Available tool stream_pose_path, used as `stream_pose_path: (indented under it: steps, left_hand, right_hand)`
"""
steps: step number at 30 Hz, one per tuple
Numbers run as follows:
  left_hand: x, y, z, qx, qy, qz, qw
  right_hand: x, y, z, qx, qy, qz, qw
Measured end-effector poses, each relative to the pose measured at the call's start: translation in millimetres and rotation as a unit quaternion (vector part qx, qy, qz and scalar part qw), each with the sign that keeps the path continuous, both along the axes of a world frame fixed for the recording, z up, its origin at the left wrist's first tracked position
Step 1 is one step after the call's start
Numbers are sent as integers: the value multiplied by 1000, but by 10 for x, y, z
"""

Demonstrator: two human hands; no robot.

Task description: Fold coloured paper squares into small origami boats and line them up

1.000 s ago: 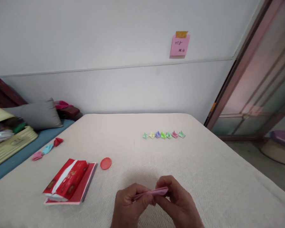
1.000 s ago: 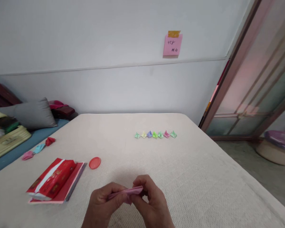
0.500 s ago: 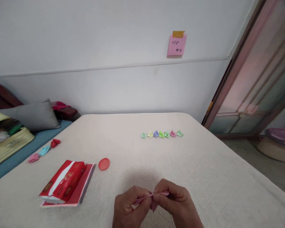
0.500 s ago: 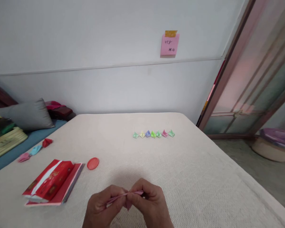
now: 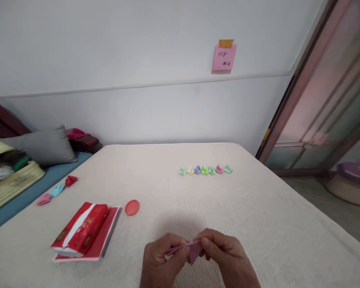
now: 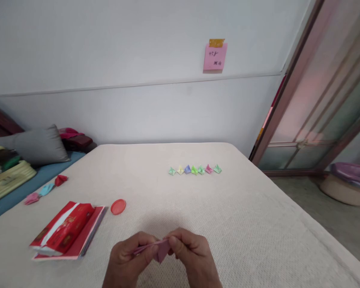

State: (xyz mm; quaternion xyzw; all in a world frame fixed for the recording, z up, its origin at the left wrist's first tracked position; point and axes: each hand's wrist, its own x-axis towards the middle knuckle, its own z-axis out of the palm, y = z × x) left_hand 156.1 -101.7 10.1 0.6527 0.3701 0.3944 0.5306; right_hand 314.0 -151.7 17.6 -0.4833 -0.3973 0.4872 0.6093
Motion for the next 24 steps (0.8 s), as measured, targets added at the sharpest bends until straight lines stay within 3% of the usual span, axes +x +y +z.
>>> stream_pose_path:
  steps: [8, 15, 24]
  left_hand:
    - [30, -4, -12, -1, 8, -21, 1000]
    - [53, 8, -54, -52, -18, 7, 998]
    - [17, 8, -29, -7, 4, -8, 1000]
  right_hand:
    - [-48, 56, -68, -28, 40, 52, 997]
    - [-54, 33, -29, -7, -29, 1, 1000]
    - [-13, 41, -72, -43, 11, -18, 999]
